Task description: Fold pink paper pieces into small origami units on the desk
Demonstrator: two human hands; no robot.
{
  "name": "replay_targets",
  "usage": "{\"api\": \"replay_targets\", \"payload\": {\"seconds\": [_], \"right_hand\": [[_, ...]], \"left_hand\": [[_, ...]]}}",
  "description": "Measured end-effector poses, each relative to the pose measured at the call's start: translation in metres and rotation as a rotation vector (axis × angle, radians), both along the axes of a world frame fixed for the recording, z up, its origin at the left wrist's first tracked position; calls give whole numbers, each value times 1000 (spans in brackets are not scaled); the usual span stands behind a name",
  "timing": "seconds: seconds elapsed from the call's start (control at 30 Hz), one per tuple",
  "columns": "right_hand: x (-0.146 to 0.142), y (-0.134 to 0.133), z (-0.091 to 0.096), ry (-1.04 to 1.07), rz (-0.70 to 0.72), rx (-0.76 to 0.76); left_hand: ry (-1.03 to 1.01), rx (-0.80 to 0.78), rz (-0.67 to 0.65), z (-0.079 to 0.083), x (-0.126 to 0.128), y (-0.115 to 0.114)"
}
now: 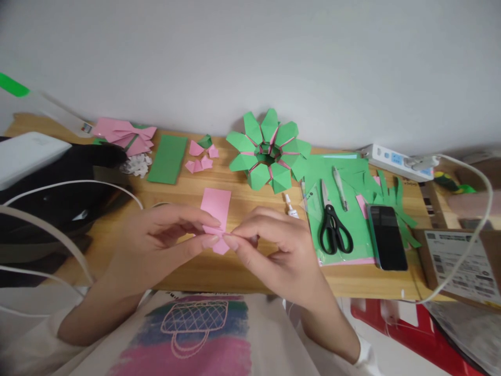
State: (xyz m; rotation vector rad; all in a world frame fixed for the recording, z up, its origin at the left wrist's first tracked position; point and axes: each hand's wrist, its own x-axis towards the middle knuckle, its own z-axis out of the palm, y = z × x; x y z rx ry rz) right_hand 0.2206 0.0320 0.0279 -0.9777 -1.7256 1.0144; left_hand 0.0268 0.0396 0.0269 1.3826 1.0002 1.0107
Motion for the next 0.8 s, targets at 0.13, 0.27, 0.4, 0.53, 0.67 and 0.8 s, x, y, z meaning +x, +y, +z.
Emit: {"api": "replay_targets", "payload": {"seconds": [0.13,0.27,0.4,0.53,0.67,0.8], "right_hand": [[0,-1,2,-40,1,46],[0,-1,3,-70,-10,91],[-1,-1,3,-92,-10,114],[-1,-1,4,-103,-22,107],[0,-1,3,-94,-20,97],[0,0,3,-122,-25,113]], "left_hand": [[-10,-50,-16,-1,0,1],[-17,-79,-30,-1,1,2],[-19,-55,-51,-1,1,2],[-17,-61,-56,0,0,2],[-19,-71,-68,0,0,2],[-9,-72,-55,0,0,3]]}}
